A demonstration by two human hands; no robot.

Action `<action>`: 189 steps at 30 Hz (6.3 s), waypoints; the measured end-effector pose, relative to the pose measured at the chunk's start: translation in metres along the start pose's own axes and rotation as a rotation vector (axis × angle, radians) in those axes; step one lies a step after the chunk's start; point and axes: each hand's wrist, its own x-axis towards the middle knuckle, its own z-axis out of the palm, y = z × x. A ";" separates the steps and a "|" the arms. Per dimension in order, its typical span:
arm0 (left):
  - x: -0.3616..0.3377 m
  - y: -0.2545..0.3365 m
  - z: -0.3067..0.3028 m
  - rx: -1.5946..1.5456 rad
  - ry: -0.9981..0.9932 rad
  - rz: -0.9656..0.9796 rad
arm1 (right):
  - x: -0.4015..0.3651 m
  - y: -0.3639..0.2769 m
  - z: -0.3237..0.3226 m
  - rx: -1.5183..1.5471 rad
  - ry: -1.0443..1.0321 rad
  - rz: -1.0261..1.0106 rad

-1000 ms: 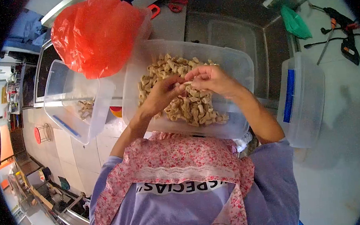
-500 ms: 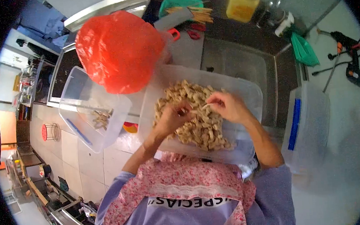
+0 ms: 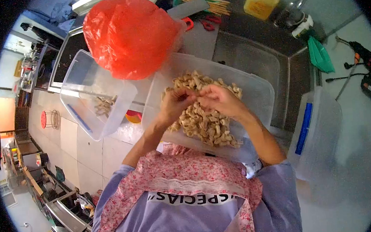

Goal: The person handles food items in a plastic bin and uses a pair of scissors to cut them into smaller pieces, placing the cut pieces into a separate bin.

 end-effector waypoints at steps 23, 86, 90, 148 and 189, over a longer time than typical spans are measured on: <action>-0.097 -0.006 0.003 0.255 0.384 0.272 | 0.032 -0.012 0.044 -0.186 -0.381 -0.348; -0.410 -0.421 0.067 -1.850 1.684 -0.600 | 0.353 0.710 0.318 -0.634 -0.128 0.886; -0.406 -0.411 0.060 -1.847 1.661 -0.560 | 0.313 0.700 0.303 -0.385 -0.005 0.872; -0.071 -0.014 0.020 0.732 0.698 0.148 | 0.122 0.027 -0.202 -0.283 0.249 0.016; 0.022 -0.027 0.031 0.113 0.014 -0.079 | 0.046 0.101 -0.068 -1.104 0.309 -0.164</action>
